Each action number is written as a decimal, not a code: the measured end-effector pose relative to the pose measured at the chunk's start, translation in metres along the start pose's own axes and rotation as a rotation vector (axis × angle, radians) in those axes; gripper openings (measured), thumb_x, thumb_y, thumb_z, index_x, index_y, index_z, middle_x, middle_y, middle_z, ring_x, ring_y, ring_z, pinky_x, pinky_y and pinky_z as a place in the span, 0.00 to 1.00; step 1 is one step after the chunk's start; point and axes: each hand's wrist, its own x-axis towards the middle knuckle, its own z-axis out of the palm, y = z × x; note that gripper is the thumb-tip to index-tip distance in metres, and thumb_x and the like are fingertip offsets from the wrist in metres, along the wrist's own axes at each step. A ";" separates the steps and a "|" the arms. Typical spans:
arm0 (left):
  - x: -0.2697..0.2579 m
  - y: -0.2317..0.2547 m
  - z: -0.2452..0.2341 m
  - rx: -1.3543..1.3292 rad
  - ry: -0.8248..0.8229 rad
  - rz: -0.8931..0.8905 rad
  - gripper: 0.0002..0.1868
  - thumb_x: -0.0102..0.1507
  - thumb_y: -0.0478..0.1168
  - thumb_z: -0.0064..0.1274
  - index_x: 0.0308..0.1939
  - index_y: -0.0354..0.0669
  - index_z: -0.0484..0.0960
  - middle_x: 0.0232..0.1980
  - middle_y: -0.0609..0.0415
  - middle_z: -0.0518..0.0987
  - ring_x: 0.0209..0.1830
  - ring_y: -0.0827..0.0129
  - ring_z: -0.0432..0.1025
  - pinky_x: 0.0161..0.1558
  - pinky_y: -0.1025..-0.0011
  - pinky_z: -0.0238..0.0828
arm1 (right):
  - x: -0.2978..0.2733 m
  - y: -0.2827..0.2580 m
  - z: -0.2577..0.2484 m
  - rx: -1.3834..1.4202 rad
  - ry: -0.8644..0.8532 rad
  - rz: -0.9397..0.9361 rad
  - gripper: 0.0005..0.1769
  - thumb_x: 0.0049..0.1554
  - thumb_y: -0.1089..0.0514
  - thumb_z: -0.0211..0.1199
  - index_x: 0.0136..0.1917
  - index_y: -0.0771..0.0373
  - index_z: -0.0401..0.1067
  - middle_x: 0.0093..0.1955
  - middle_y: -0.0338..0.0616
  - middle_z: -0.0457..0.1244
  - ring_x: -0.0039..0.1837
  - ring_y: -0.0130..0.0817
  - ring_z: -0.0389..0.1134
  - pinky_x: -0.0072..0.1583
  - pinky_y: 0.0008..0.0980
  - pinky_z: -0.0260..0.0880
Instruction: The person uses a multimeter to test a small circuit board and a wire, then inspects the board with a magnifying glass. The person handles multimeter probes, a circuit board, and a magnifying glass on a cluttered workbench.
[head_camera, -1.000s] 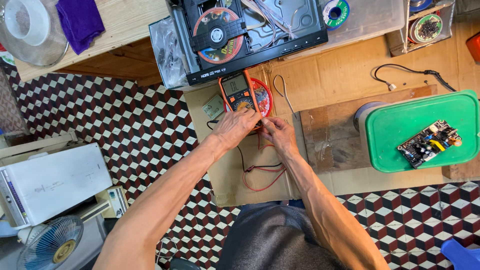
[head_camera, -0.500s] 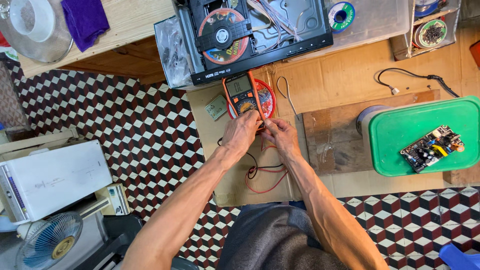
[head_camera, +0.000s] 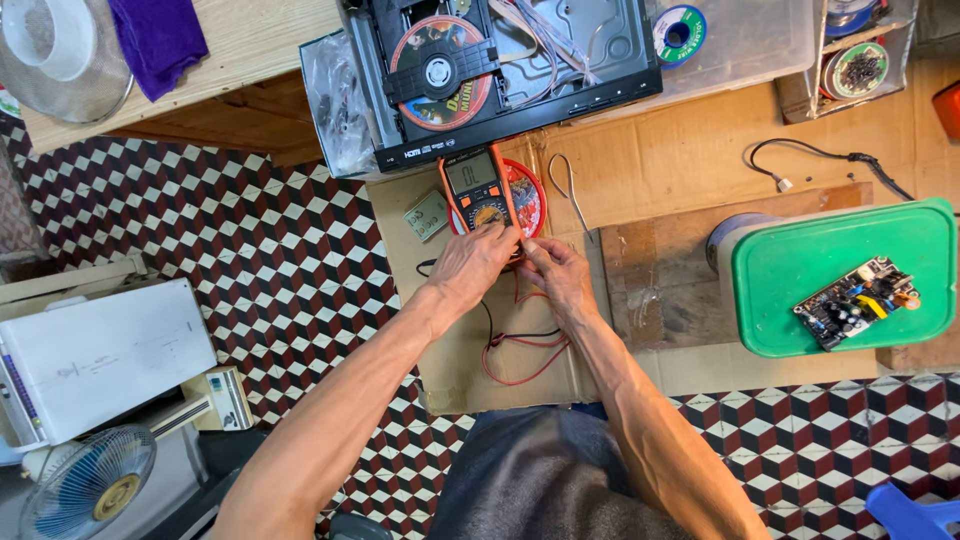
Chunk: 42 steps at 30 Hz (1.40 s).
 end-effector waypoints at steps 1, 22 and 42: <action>-0.003 0.003 -0.002 -0.064 0.022 -0.050 0.11 0.63 0.32 0.54 0.48 0.41 0.74 0.44 0.49 0.79 0.46 0.51 0.77 0.40 0.57 0.75 | 0.001 0.000 -0.001 0.002 -0.005 0.003 0.20 0.59 0.52 0.68 0.57 0.69 0.74 0.48 0.42 0.67 0.48 0.28 0.69 0.55 0.32 0.78; -0.036 0.018 0.014 -0.327 0.380 -0.536 0.18 0.56 0.45 0.67 0.48 0.47 0.84 0.51 0.57 0.81 0.43 0.59 0.79 0.43 0.62 0.76 | -0.047 -0.075 0.063 -0.946 0.147 -0.219 0.23 0.54 0.45 0.71 0.46 0.69 0.75 0.36 0.44 0.69 0.40 0.30 0.68 0.45 0.33 0.70; 0.038 -0.078 0.017 -1.038 0.389 -0.952 0.32 0.54 0.59 0.67 0.48 0.34 0.85 0.40 0.47 0.85 0.39 0.64 0.79 0.43 0.67 0.74 | -0.051 -0.055 0.076 -0.995 0.286 -0.274 0.23 0.57 0.42 0.64 0.47 0.67 0.76 0.34 0.52 0.67 0.40 0.43 0.70 0.45 0.41 0.69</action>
